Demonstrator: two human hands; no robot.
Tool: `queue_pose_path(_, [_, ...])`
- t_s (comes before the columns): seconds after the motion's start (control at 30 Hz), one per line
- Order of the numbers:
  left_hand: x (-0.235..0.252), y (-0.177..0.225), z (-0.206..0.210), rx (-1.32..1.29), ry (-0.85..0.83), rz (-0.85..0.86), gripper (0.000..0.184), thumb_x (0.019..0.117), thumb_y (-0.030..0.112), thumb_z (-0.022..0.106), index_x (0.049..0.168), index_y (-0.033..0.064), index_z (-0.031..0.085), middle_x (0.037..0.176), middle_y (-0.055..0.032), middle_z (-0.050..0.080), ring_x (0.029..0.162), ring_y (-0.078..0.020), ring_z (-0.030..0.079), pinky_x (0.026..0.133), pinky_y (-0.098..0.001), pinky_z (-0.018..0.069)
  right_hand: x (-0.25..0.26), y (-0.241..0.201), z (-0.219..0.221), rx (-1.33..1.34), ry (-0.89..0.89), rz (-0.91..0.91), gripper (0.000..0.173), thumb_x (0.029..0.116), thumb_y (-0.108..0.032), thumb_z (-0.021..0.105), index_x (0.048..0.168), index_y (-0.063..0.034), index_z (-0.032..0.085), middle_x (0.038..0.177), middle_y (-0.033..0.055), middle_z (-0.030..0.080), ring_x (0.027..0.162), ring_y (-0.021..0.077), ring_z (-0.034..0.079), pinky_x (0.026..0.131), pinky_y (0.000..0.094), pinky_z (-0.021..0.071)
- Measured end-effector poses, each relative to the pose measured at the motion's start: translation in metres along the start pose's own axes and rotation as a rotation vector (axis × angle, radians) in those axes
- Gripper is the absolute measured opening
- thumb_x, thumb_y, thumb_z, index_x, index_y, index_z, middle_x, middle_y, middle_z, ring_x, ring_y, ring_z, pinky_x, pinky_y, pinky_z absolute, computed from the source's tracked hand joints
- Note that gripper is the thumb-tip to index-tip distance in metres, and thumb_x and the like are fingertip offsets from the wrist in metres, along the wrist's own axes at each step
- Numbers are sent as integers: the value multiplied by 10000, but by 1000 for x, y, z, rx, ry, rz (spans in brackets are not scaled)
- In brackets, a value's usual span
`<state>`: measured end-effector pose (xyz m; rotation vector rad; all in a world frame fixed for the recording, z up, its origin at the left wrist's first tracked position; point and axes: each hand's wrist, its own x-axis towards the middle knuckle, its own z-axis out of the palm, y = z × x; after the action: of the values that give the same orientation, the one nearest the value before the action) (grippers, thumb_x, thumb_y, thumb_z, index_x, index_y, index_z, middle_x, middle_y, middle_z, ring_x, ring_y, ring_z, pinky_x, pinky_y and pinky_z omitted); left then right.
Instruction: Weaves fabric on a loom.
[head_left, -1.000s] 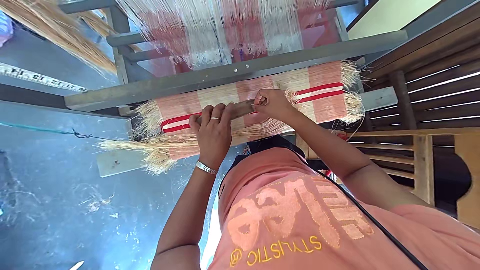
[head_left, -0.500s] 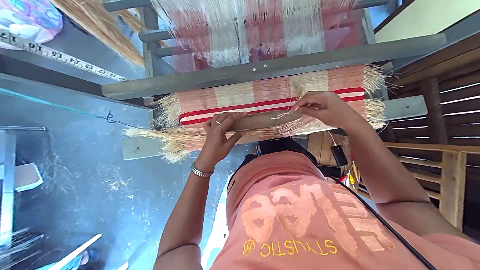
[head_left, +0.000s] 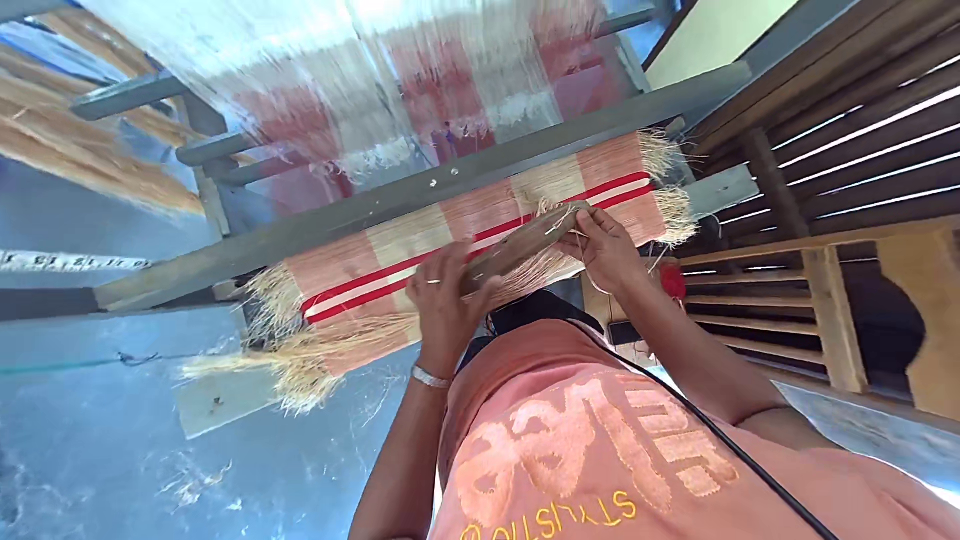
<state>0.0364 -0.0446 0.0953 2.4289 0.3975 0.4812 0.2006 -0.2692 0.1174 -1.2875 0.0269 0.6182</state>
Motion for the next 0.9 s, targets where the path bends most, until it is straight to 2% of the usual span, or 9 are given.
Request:
queue_pose_path(0.07, [17, -34, -22, -293, 75, -185, 685, 979, 412, 672, 1462, -12, 433, 1432, -188, 544, 1345, -297, 516, 1127, -521, 430, 11, -10, -34, -19, 109, -31, 371, 1115, -316, 434, 1383, -72, 513, 1186, 94, 686, 1010, 220, 717, 929, 432, 610])
queue_pose_path(0.1, [27, -54, -30, -444, 193, -315, 646, 1003, 370, 645, 1441, -34, 394, 1355, -170, 563, 1245, -235, 576, 1038, -445, 510, 16, -18, -53, -12, 189, -44, 384, 1117, -322, 428, 1395, -66, 498, 1186, 91, 682, 1015, 218, 715, 933, 431, 610])
queue_pose_path(0.23, [75, -102, -48, -733, 544, -674, 404, 1056, 321, 567, 1307, 81, 360, 1045, -36, 555, 833, -105, 616, 702, -300, 537, 29, -55, -132, 21, 498, -164, 375, 1122, -313, 410, 1389, -56, 463, 1193, 73, 668, 996, 193, 716, 892, 381, 615])
queue_pose_path(0.33, [106, -116, -48, -707, 588, -638, 607, 1054, 220, 565, 1500, 29, 201, 1212, -105, 531, 971, -123, 615, 814, -312, 548, 41, -72, -162, 88, 650, -245, 360, 1133, -279, 381, 1401, -44, 427, 1192, 85, 663, 960, 194, 732, 866, 365, 632])
queue_pose_path(0.4, [132, -130, -51, -688, 549, -599, 706, 1053, 262, 570, 1549, 27, 125, 1374, -150, 497, 1175, -168, 594, 969, -359, 537, 55, -79, -167, 90, 710, -273, 340, 1133, -260, 380, 1384, -35, 427, 1169, 89, 659, 931, 185, 731, 844, 356, 634])
queue_pose_path(0.47, [163, -151, -55, -614, 498, -583, 773, 1040, 377, 581, 1560, 34, 124, 1433, -158, 478, 1250, -182, 563, 1015, -376, 518, 79, -83, -174, 105, 725, -316, 355, 1135, -249, 367, 1394, -14, 430, 1170, 107, 659, 946, 192, 725, 854, 364, 628])
queue_pose_path(0.6, [226, -165, -67, -531, 482, -630, 810, 1012, 468, 590, 1561, 56, 161, 1377, -135, 507, 1158, -154, 581, 903, -348, 532, 140, -102, -186, 191, 788, -435, 379, 1146, -239, 324, 1425, 12, 372, 1195, 146, 629, 955, 207, 720, 854, 355, 626])
queue_pose_path(0.73, [233, -171, -72, -481, 494, -637, 864, 966, 566, 623, 1537, 60, 217, 1355, -140, 512, 1147, -183, 577, 921, -391, 524, 202, -116, -201, 228, 846, -493, 399, 1149, -245, 305, 1439, 19, 377, 1187, 179, 624, 938, 229, 716, 825, 368, 629])
queue_pose_path(0.9, [228, -182, -86, -570, 531, -717, 830, 888, 514, 761, 1437, 127, 273, 1149, -53, 549, 872, -119, 619, 693, -323, 541, 251, -118, -194, 310, 850, -431, 380, 1146, -244, 331, 1422, 6, 410, 1157, 181, 647, 910, 235, 728, 805, 361, 638])
